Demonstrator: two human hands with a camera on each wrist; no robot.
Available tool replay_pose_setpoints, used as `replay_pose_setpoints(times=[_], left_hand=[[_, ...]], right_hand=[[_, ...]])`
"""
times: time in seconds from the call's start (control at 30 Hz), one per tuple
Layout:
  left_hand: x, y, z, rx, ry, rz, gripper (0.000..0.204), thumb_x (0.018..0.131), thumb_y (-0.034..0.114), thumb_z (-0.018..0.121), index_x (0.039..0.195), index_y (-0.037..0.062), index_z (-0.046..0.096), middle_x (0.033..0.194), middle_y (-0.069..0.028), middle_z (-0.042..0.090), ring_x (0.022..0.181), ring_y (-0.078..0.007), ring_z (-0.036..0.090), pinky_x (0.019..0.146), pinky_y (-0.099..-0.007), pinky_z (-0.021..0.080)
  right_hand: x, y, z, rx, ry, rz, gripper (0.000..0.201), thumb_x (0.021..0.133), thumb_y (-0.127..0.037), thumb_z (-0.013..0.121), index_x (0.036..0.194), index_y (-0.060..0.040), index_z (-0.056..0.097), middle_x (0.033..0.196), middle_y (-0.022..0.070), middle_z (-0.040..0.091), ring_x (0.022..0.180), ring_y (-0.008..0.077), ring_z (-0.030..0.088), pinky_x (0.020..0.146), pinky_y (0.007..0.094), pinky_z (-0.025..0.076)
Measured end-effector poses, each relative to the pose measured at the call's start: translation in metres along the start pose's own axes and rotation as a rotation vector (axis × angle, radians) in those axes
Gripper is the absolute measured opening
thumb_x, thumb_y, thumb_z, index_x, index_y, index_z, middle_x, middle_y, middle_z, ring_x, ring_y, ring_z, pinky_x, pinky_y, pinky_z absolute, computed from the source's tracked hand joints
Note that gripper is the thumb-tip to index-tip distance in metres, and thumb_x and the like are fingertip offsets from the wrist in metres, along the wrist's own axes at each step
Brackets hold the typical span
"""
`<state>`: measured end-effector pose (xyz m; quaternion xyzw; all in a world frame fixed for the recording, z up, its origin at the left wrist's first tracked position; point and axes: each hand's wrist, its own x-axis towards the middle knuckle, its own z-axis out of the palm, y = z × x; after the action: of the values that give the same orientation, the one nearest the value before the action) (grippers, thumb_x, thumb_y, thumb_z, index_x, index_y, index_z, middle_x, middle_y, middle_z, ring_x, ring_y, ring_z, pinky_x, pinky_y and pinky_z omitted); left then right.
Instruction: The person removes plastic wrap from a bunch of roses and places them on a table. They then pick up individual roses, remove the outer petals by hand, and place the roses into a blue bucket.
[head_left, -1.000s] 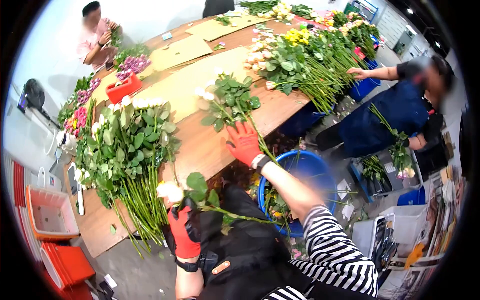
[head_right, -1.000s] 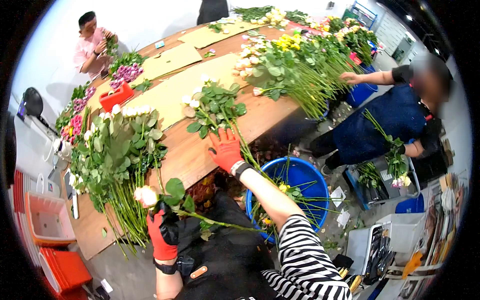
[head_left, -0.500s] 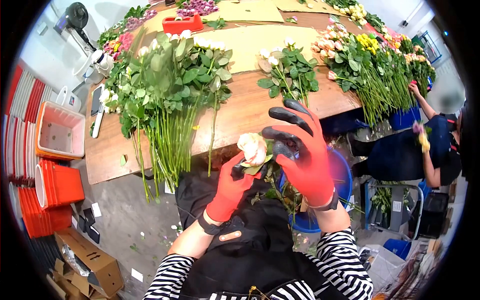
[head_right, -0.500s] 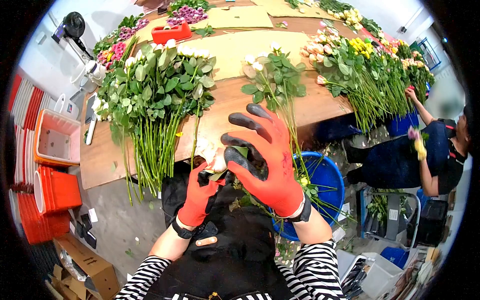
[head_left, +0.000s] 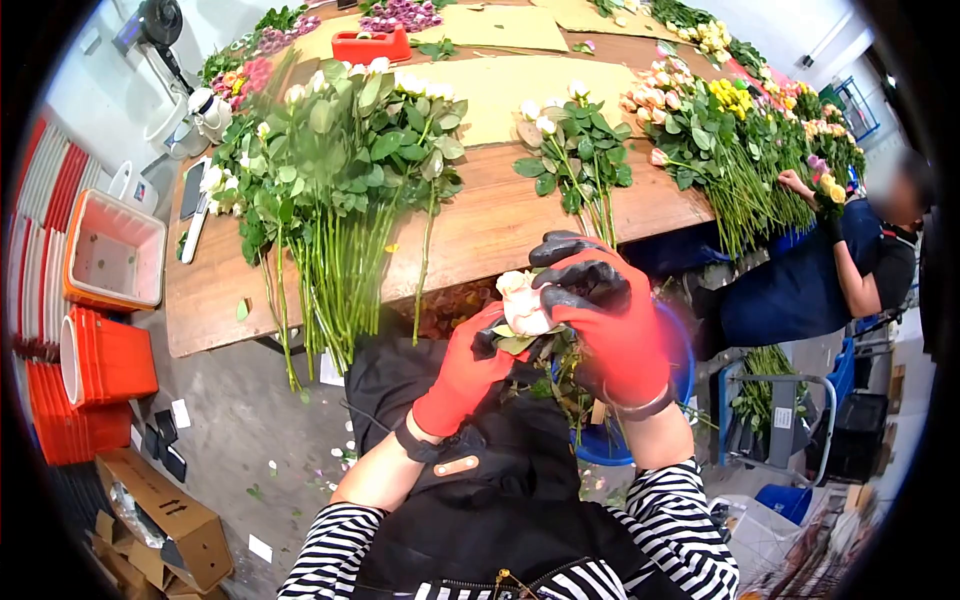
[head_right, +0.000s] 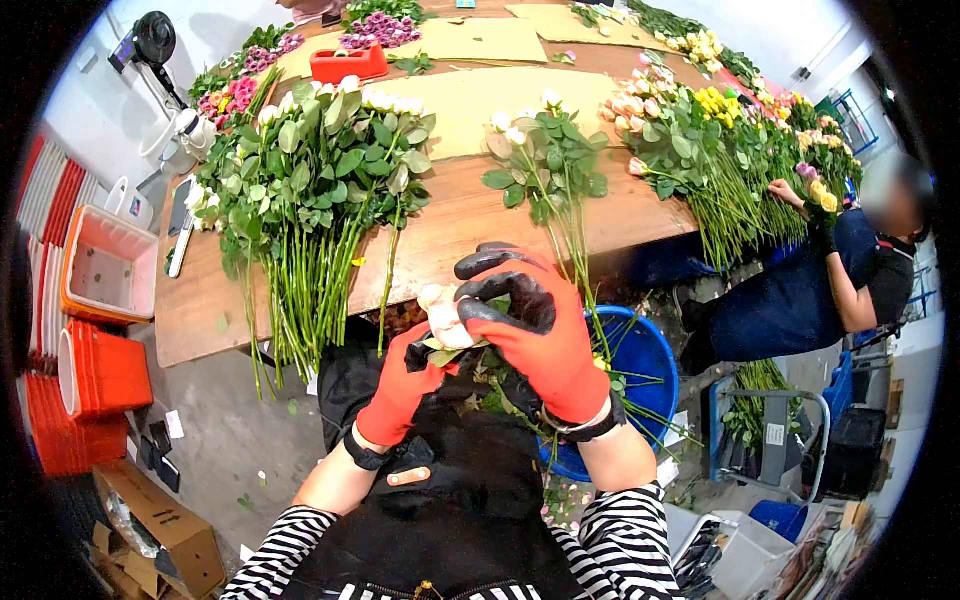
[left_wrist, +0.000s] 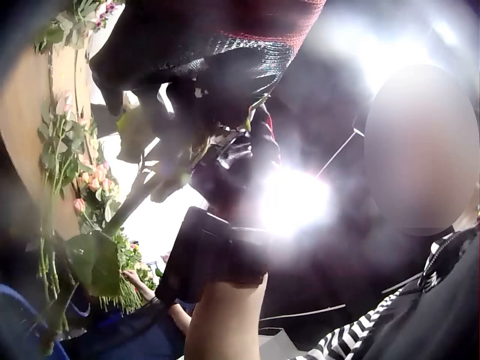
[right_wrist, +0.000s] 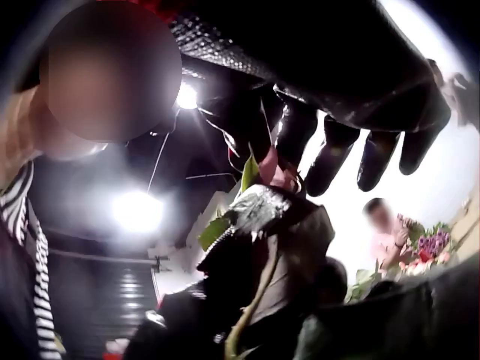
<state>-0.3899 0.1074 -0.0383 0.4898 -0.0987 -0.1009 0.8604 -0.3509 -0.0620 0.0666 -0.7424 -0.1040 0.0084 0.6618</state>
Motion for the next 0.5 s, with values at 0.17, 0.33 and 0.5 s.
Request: replay_pose_setpoints(times=[0.17,0.33,0.5], left_hand=[[-0.011,-0.009,-0.015,-0.089,0.011,-0.165,0.059,0.081,-0.002,0.058,0.138,0.0037,0.041,0.109,-0.0117,0.061,0.09,-0.0185,0.061,0.081,-0.0325,0.05],[-0.012,-0.019,-0.023,0.001,0.024,-0.208,0.06,0.081,-0.002,0.058,0.138,0.0036,0.04,0.109,-0.0126,0.061,0.091,-0.0186,0.061,0.082,-0.0346,0.05],[-0.012,-0.03,-0.03,-0.073,-0.033,-0.124,0.06,0.081,-0.003,0.058,0.138,0.0015,0.039,0.108,-0.0132,0.062,0.09,-0.0183,0.061,0.083,-0.0338,0.05]], right_hand=[[0.0,0.028,-0.018,0.388,-0.083,0.229,0.021,0.075,0.001,0.065,0.095,0.0035,0.064,0.102,0.0082,0.064,0.089,0.0155,0.06,0.085,0.0277,0.046],[-0.009,0.022,-0.012,0.56,-0.05,0.322,0.017,0.083,-0.009,0.059,0.094,0.003,0.063,0.1,0.0091,0.064,0.088,0.016,0.06,0.083,0.0284,0.047],[-0.011,0.039,-0.019,0.793,-0.119,0.281,0.016,0.087,-0.014,0.056,0.092,0.0015,0.06,0.101,0.0108,0.062,0.096,0.0193,0.059,0.091,0.0323,0.044]])
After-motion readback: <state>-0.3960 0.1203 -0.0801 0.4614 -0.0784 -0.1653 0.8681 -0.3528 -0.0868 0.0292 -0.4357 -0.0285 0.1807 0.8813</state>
